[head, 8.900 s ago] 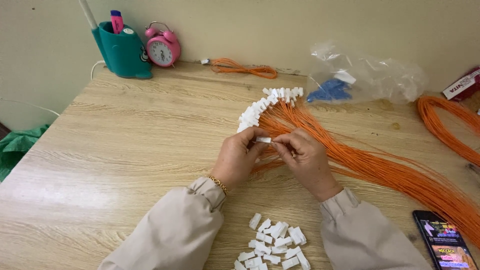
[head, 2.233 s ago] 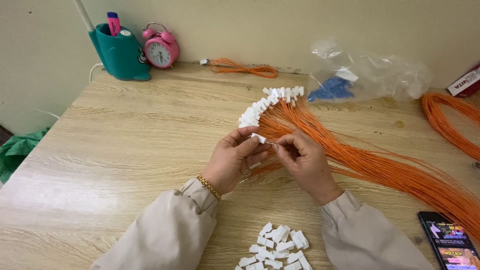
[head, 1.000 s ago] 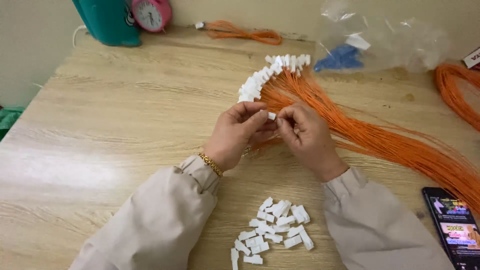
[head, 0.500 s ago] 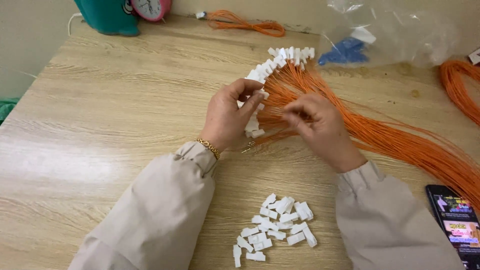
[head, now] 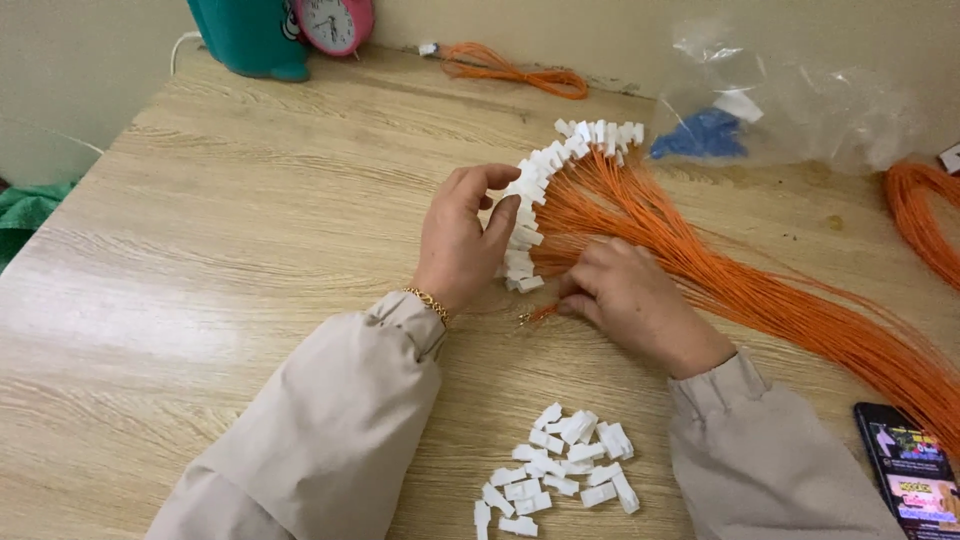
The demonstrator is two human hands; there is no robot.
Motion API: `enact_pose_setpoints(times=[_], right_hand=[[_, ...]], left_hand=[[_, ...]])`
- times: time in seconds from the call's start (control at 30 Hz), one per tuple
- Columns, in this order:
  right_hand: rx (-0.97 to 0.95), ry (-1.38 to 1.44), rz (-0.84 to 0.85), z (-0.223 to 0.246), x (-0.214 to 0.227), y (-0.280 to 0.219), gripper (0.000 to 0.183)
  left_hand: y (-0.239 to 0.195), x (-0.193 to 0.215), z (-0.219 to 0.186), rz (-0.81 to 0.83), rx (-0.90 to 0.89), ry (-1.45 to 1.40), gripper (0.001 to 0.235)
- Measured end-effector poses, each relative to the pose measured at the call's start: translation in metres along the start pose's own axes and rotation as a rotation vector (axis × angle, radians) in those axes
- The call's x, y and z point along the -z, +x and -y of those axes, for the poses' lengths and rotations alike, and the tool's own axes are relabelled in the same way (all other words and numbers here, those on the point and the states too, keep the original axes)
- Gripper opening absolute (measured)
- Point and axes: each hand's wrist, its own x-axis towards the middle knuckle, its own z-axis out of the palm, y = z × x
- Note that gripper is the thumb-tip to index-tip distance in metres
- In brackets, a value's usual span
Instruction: The person assembles white plastic connectors onto the ends of orange cables. They repeatedly pick up a connector and a cable, insert the cable into the connector, and place the finished assembly on the table.
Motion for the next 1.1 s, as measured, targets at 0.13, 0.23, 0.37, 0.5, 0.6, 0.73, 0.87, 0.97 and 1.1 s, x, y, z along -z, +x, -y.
enact_pose_setpoints(times=[0.13,0.23,0.37,0.5,0.6,0.73,0.87,0.97,1.1], right_hand=[[0.001,-0.098,0.007,0.001,-0.006,-0.004,0.023],[0.093,-0.111,-0.068,-0.009,-0.016,-0.003,0.023],[0.078,-0.022,-0.015,-0.017,-0.014,-0.004,0.02],[0.073,0.019,0.042,-0.006,0.004,-0.003,0.02],[0.063,-0.02,0.082,-0.013,-0.006,-0.001,0.016],[0.026,-0.116,0.09,-0.02,-0.018,0.0,0.016],[-0.022,-0.08,0.118,-0.015,-0.011,0.0,0.014],[-0.099,0.222,0.112,-0.017,0.001,-0.003,0.02],[-0.239,0.807,-0.013,-0.058,-0.023,-0.011,0.013]], left_hand=[[-0.006,0.0,-0.012,-0.004,-0.026,0.007,0.02],[-0.008,-0.003,-0.014,-0.031,-0.002,-0.062,0.016],[-0.009,-0.005,-0.008,-0.057,0.063,-0.139,0.014],[-0.011,-0.005,-0.003,-0.056,0.11,-0.175,0.013],[-0.01,-0.005,-0.001,-0.053,0.099,-0.19,0.014],[-0.011,-0.003,-0.007,-0.056,0.08,-0.185,0.016],[-0.012,-0.005,-0.003,-0.048,0.121,-0.244,0.016],[-0.012,0.003,-0.009,-0.041,0.176,-0.33,0.016],[-0.006,-0.003,-0.012,-0.092,0.288,-0.588,0.02]])
